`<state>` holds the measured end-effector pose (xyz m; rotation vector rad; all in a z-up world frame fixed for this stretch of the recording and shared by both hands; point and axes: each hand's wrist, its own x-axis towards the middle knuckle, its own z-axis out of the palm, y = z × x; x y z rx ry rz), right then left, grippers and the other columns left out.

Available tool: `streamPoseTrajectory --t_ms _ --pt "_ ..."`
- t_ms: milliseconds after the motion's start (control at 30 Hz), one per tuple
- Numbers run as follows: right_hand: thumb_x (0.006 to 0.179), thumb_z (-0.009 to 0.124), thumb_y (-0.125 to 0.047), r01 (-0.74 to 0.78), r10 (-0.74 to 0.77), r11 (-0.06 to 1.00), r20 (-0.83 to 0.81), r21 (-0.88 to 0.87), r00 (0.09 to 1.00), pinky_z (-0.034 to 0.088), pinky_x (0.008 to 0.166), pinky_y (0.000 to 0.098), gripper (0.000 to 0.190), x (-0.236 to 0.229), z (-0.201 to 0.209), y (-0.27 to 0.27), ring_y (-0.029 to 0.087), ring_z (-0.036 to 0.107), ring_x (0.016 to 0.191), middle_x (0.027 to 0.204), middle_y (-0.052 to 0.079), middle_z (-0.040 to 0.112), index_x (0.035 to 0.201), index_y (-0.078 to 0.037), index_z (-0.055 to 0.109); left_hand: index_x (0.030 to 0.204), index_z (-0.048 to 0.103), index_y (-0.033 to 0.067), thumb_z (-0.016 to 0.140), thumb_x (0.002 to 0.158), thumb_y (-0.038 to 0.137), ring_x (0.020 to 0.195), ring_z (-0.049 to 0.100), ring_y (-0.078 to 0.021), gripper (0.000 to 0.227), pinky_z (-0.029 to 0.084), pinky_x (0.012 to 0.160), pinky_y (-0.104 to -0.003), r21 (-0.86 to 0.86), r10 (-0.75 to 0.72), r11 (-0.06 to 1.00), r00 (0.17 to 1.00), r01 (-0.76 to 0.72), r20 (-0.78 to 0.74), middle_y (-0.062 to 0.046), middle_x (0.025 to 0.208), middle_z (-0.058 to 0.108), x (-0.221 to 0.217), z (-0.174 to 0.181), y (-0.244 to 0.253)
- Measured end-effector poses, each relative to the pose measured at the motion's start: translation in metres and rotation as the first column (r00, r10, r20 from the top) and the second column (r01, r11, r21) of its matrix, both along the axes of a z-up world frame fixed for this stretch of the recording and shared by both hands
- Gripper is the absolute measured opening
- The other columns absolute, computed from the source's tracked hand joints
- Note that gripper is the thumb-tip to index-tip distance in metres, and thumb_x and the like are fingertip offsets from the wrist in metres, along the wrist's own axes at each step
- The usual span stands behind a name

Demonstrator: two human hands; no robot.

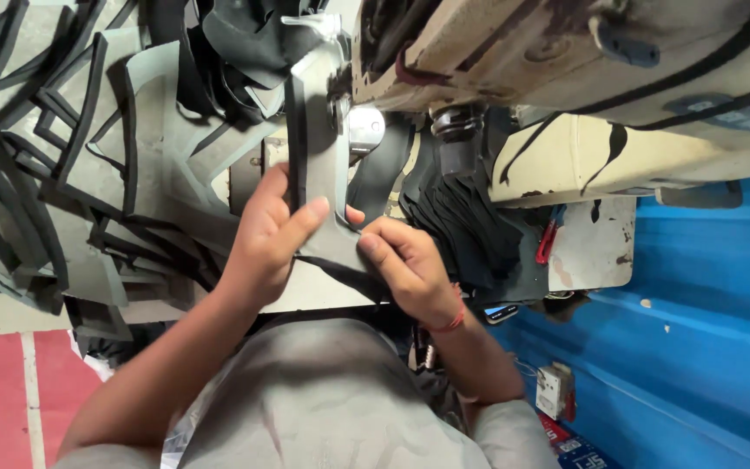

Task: Stitching together components of a shoe upper using an industrial sewing machine.

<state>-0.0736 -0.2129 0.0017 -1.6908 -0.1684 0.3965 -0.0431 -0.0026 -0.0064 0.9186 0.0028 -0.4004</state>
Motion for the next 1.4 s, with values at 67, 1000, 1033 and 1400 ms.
streamPoseTrajectory --t_ms 67,1000,1033,1400 --pt "0.111 0.055 -0.013 -0.031 0.033 0.999 0.069 -0.016 0.997 0.044 0.074 0.0236 0.021 0.017 0.006 -0.005 0.005 0.045 0.075 0.079 -0.004 0.051 0.095 -0.001 0.061 0.14 0.041 0.0011 0.055 0.1 0.006 0.099 0.072 -0.0173 0.043 0.059 0.089 -0.032 -0.049 0.029 0.998 0.998 -0.031 -0.048 -0.016 0.115 0.07 -0.006 -0.001 -0.002" --pt "0.107 0.057 -0.01 0.289 -0.287 0.957 0.244 0.027 0.926 0.035 0.06 0.0211 0.013 0.058 -0.003 0.053 0.002 0.04 0.07 0.075 -0.006 0.049 0.104 0.001 0.064 0.092 0.067 -0.0005 0.08 0.094 0.007 0.07 0.045 -0.0013 0.015 0.037 0.06 -0.02 0.417 0.339 0.819 0.918 -0.395 0.205 0.007 0.077 0.054 0.007 -0.054 0.002" --pt "0.107 0.057 -0.01 0.289 -0.287 0.957 0.242 0.028 0.927 0.035 0.06 0.0211 0.013 0.059 -0.003 0.052 0.002 0.04 0.07 0.075 -0.006 0.049 0.104 0.001 0.064 0.092 0.067 -0.0005 0.08 0.094 0.007 0.07 0.045 -0.0013 0.015 0.037 0.06 -0.02 0.418 0.339 0.818 0.919 -0.395 0.204 0.007 0.077 0.054 0.004 -0.057 0.003" --pt "0.109 0.057 -0.01 0.23 -0.233 0.972 0.271 0.041 0.934 0.036 0.063 0.0235 0.019 0.059 0.004 0.047 0.004 0.038 0.075 0.078 -0.005 0.047 0.094 0.002 0.06 0.105 0.073 -0.0023 0.074 0.097 0.006 0.07 0.059 -0.009 0.011 0.05 0.065 -0.025 0.003 0.349 0.937 0.935 -0.349 -0.057 -0.001 0.085 0.069 0.038 -0.037 -0.004"
